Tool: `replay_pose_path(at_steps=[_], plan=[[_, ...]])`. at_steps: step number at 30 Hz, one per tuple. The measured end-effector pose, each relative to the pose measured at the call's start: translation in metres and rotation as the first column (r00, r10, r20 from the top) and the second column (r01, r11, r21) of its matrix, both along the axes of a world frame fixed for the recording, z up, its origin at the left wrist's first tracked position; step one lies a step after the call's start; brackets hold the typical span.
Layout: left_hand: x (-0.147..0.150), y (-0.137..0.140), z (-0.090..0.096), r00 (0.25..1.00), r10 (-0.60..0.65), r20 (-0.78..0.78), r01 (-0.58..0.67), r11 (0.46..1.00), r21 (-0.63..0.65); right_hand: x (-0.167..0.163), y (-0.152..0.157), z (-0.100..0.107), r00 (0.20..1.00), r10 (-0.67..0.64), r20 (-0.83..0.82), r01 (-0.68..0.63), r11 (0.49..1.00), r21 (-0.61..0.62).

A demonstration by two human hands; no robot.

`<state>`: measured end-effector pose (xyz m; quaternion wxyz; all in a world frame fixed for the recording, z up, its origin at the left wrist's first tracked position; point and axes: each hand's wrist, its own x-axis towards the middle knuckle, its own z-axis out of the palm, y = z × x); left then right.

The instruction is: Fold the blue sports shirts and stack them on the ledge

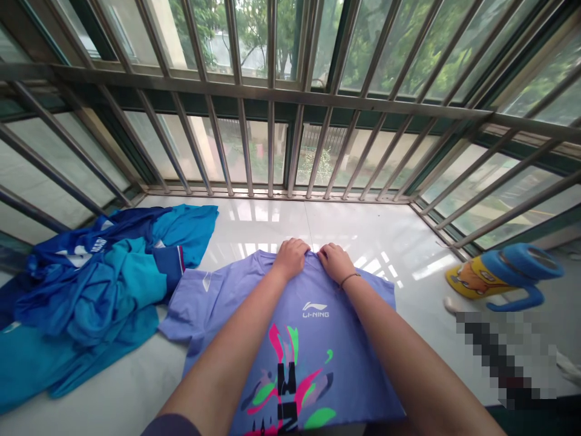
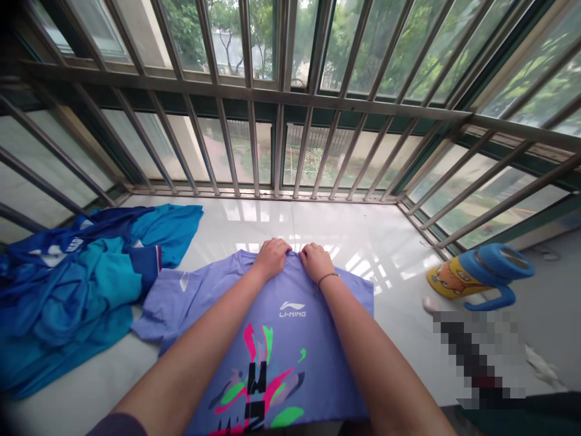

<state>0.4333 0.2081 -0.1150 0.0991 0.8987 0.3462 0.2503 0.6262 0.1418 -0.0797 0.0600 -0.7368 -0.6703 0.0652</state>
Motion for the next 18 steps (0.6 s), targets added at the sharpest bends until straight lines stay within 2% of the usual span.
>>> replay_pose_path(at_steps=[7,18], plan=[[0.0,0.001,-0.002,1.0,-0.001,-0.004,0.002,1.0,0.016,0.001,0.0,0.0,0.998,-0.061,-0.031,0.06,0.997,-0.049],[0.003,-0.004,0.004,0.998,0.051,-0.038,-0.05,0.998,0.028,-0.011,0.007,-0.005,0.991,-0.122,0.055,0.126,0.989,-0.073]])
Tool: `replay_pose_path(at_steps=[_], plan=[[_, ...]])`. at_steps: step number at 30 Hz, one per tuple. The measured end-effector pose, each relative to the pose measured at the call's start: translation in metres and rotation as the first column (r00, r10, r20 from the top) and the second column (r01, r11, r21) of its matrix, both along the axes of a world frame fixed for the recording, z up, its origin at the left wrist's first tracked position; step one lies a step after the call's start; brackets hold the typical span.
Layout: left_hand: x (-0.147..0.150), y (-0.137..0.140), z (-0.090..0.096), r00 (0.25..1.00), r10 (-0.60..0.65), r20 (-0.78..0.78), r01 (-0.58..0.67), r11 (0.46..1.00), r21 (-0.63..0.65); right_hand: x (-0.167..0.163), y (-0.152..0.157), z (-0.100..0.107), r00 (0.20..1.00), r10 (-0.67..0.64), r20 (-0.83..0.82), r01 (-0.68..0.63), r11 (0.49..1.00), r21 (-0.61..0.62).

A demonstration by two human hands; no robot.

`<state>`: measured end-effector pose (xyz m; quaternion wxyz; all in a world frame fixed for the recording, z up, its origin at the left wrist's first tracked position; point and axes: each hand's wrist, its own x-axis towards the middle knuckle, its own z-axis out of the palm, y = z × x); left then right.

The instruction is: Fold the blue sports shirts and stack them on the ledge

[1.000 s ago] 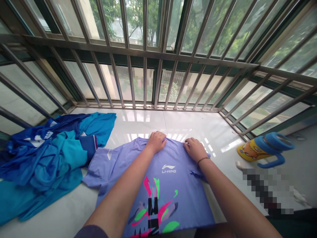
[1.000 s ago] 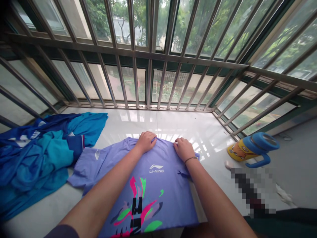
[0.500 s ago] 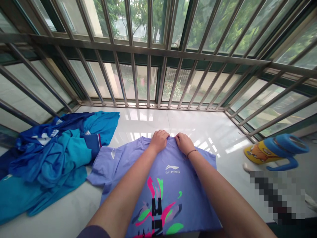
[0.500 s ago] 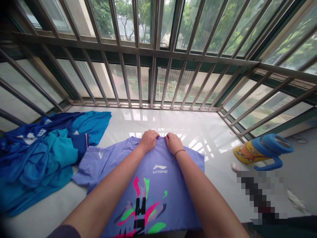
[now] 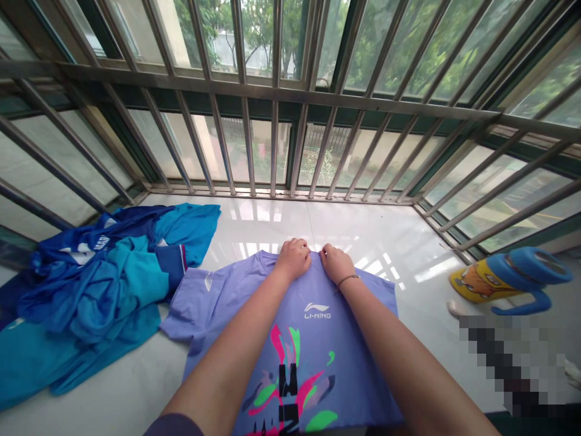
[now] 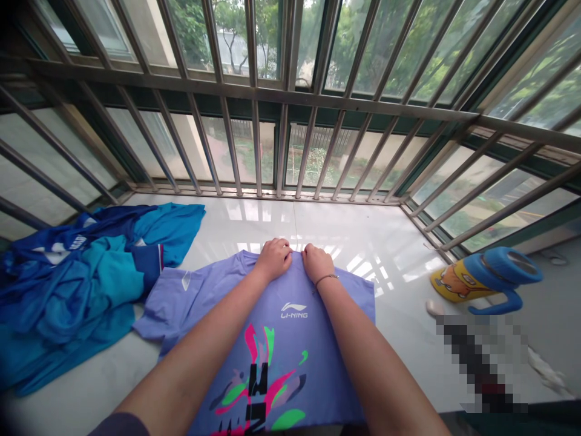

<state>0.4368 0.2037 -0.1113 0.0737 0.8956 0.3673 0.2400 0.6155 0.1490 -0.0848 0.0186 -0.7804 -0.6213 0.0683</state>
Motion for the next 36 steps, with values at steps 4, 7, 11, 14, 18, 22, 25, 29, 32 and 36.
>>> replay_pose_path(at_steps=[4,7,11,14,18,22,25,29,32,36], plan=[[0.001,-0.001,0.0,0.999,-0.048,0.0,0.048,0.999,0.008,0.001,-0.003,0.0,1.0,-0.004,0.022,0.003,1.0,0.015],[0.0,-0.001,0.0,0.998,-0.057,-0.001,0.057,0.998,0.006,0.009,-0.011,0.002,0.999,0.008,0.032,-0.009,1.0,0.023],[0.0,0.0,-0.001,0.999,-0.048,0.004,0.048,0.999,-0.005,0.041,-0.034,0.004,0.999,-0.007,0.052,0.006,1.0,0.025],[0.001,0.001,-0.002,0.999,-0.041,0.007,0.041,0.999,-0.013,0.077,-0.058,0.003,0.996,-0.04,0.08,0.039,0.999,0.014],[0.001,0.001,-0.002,0.999,-0.036,0.007,0.036,0.999,-0.018,0.124,-0.091,0.0,0.996,-0.058,0.064,0.058,0.998,0.003],[0.001,-0.001,-0.001,0.999,-0.037,-0.001,0.037,0.999,-0.024,0.153,-0.116,0.001,0.994,-0.079,-0.08,0.08,0.997,0.011],[0.0,-0.001,0.0,0.999,-0.039,-0.006,0.038,0.999,-0.036,0.161,-0.126,0.009,0.97,-0.129,-0.207,0.141,0.989,0.046],[-0.001,0.0,0.002,0.999,-0.032,-0.01,0.031,0.998,-0.06,0.152,-0.134,0.03,0.952,-0.155,-0.262,0.178,0.982,0.067],[-0.002,0.003,0.003,1.0,-0.022,-0.015,0.021,0.997,-0.08,0.13,-0.145,0.051,0.947,-0.126,-0.294,0.188,0.963,0.191],[-0.001,0.005,0.002,1.0,-0.011,-0.02,0.009,0.995,-0.099,0.079,-0.17,0.07,0.955,0.083,-0.283,0.043,0.91,0.411]])
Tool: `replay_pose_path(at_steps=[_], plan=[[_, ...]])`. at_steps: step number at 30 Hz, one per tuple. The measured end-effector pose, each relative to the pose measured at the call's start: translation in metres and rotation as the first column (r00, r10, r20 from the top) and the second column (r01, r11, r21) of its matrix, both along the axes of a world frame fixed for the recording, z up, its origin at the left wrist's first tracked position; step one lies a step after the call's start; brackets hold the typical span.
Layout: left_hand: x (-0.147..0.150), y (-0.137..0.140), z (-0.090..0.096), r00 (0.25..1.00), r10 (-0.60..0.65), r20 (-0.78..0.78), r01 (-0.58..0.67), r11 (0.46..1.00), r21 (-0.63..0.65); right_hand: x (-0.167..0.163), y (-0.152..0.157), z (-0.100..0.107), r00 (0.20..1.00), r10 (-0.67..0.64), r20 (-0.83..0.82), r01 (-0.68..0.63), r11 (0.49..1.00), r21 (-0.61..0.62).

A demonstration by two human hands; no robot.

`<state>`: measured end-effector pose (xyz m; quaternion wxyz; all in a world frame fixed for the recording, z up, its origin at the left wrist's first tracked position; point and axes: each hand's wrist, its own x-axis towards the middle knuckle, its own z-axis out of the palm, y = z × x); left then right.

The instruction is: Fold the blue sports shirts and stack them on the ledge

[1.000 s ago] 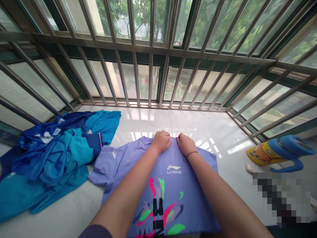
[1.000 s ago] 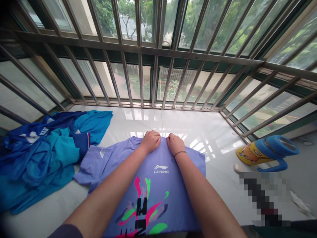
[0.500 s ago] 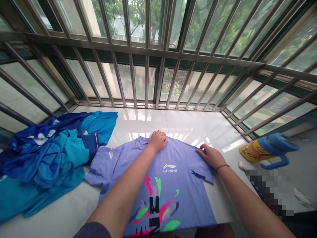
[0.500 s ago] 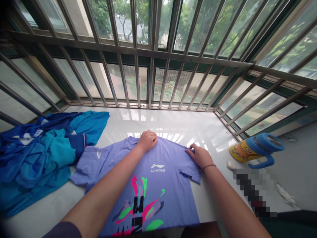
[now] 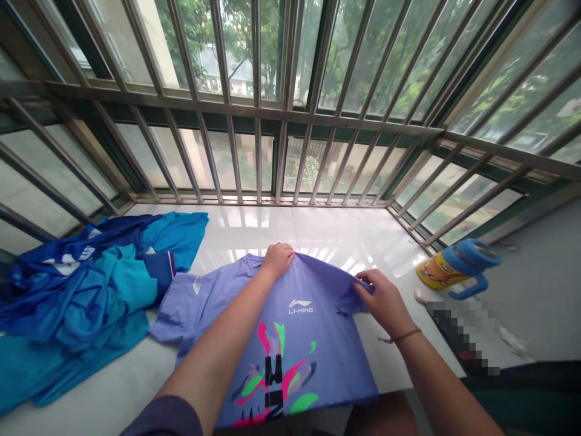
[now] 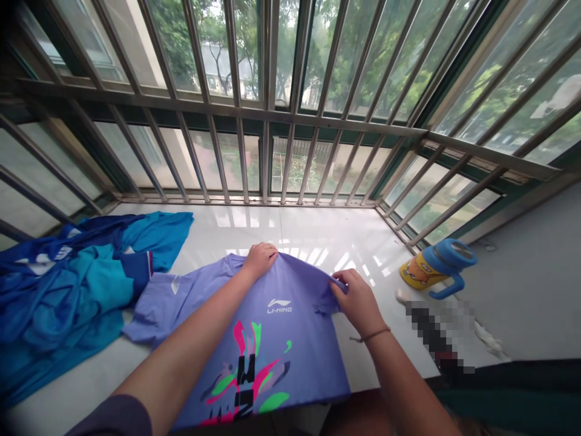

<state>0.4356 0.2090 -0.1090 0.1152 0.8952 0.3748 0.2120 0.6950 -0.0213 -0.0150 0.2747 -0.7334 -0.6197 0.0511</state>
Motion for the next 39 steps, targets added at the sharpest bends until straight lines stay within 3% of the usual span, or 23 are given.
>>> replay_pose_path(at_steps=[4,9,14,17,23,29,33,39], plan=[[-0.001,0.001,-0.001,1.0,0.017,0.007,-0.016,1.0,-0.007,-0.058,-0.033,0.0,0.978,0.19,0.086,-0.197,0.978,0.075],[-0.002,0.0,0.002,1.0,-0.009,0.006,0.009,1.0,-0.013,-0.105,-0.066,-0.026,0.904,0.313,0.291,-0.338,0.94,0.04],[-0.002,-0.001,0.003,1.0,0.013,0.014,-0.013,1.0,-0.017,-0.105,-0.078,-0.059,0.88,0.235,0.413,-0.273,0.961,0.036],[-0.001,0.0,0.001,0.999,0.028,0.021,-0.028,0.999,-0.019,-0.092,-0.079,-0.069,0.895,0.19,0.403,-0.216,0.976,0.02],[0.0,0.001,-0.002,0.999,0.046,0.027,-0.046,0.999,-0.022,-0.087,-0.091,-0.066,0.902,0.277,0.332,-0.26,0.961,-0.097],[0.0,0.0,-0.001,0.998,0.058,0.022,-0.057,0.998,-0.03,-0.106,-0.097,-0.064,0.91,0.295,0.293,-0.292,0.955,-0.053],[0.0,0.001,-0.001,0.998,0.057,0.019,-0.056,0.998,-0.032,-0.129,-0.093,-0.049,0.908,0.316,0.274,-0.33,0.944,0.006],[0.0,0.001,-0.001,0.998,0.055,0.024,-0.054,0.998,-0.035,-0.141,-0.091,-0.035,0.891,0.382,0.245,-0.371,0.924,-0.093]])
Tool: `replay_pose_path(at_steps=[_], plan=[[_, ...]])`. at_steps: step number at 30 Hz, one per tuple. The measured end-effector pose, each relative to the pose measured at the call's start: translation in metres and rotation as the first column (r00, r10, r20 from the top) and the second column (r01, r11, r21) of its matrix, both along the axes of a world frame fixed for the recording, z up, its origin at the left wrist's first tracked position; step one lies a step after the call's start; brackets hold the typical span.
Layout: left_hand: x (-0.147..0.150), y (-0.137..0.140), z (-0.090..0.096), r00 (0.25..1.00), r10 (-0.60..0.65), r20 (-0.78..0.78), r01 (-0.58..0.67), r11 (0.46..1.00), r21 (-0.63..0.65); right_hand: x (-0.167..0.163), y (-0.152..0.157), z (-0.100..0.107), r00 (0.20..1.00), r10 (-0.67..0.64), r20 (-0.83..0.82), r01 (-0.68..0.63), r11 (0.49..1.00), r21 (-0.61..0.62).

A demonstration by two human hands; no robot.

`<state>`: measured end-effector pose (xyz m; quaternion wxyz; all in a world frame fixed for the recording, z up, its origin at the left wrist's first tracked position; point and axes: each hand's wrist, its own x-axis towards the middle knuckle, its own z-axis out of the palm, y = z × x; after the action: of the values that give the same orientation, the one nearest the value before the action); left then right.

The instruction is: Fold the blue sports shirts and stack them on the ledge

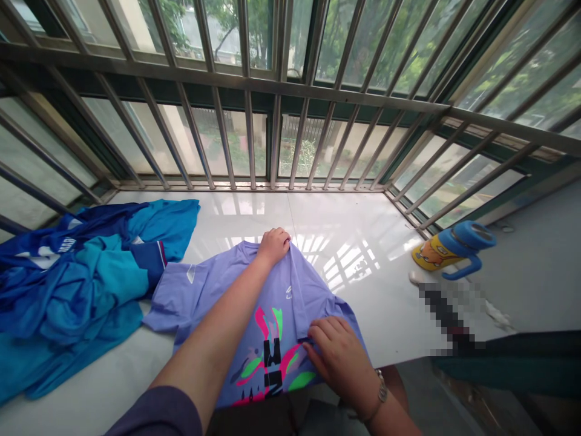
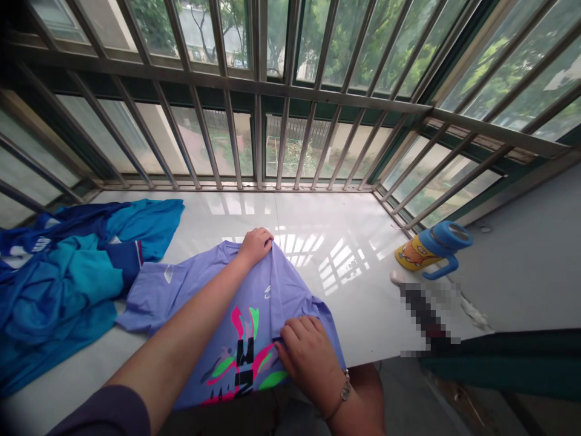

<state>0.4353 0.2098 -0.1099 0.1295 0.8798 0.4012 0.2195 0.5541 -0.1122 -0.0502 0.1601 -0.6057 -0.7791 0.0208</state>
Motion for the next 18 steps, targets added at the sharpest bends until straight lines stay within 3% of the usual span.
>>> replay_pose_path(at_steps=[6,10,13,18], plan=[[0.001,0.0,0.001,1.0,0.007,0.007,-0.007,1.0,-0.001,0.064,0.012,-0.012,0.972,-0.234,-0.01,0.234,0.972,0.023],[0.001,-0.001,0.002,1.0,0.009,0.005,-0.009,1.0,-0.005,0.091,0.038,-0.015,0.996,-0.085,0.005,0.085,0.988,-0.128],[0.0,-0.001,0.003,1.0,0.009,0.006,-0.009,1.0,-0.005,0.099,0.057,-0.012,0.999,0.008,0.05,0.004,0.968,-0.251],[0.0,0.0,0.003,1.0,0.012,0.005,-0.012,1.0,-0.002,0.118,0.056,-0.014,0.996,-0.016,0.093,0.034,0.981,-0.189]])
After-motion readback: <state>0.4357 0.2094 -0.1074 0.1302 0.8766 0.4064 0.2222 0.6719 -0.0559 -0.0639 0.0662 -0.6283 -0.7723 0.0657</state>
